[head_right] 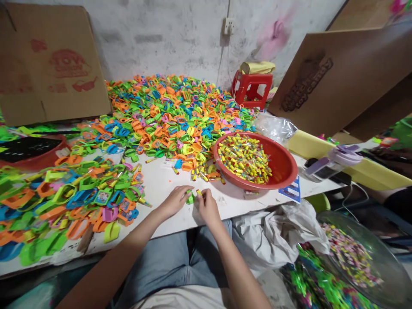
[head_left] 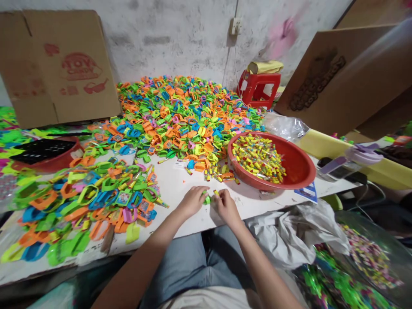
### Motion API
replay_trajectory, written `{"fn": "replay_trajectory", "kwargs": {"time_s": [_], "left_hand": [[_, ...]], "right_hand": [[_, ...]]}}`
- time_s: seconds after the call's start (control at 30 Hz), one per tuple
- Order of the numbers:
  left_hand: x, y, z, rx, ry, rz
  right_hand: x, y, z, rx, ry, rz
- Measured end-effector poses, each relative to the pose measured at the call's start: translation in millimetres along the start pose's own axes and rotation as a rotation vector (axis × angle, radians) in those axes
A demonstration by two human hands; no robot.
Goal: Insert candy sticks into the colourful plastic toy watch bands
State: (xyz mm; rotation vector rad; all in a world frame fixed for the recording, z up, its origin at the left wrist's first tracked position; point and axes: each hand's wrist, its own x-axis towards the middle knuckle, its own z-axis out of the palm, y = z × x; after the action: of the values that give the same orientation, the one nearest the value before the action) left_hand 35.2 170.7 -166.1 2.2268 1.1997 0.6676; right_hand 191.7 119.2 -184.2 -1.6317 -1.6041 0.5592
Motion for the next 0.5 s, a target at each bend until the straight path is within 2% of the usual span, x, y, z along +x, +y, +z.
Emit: {"fn": "replay_trajectory", "kwargs": {"time_s": [0.13,0.3,0.4,0.5], "left_hand": [[-20,2,4,-0.09,0.039,-0.009],[-44,10,9,-0.245,0.147,-0.089],[-60,29,3,-0.507,0.225,-0.149],[-73,53,-10,-0.783,0.242,-0.236]], "right_hand": [[-36,-6,3,0.193,-0.029,-0.023],[-48,-15,-8,0.336,0.023,-0.05],[-51,-26,-19,0.296,0.047,-0.137],[-58,-41,-30,0.23,0.054,-0.244]]}}
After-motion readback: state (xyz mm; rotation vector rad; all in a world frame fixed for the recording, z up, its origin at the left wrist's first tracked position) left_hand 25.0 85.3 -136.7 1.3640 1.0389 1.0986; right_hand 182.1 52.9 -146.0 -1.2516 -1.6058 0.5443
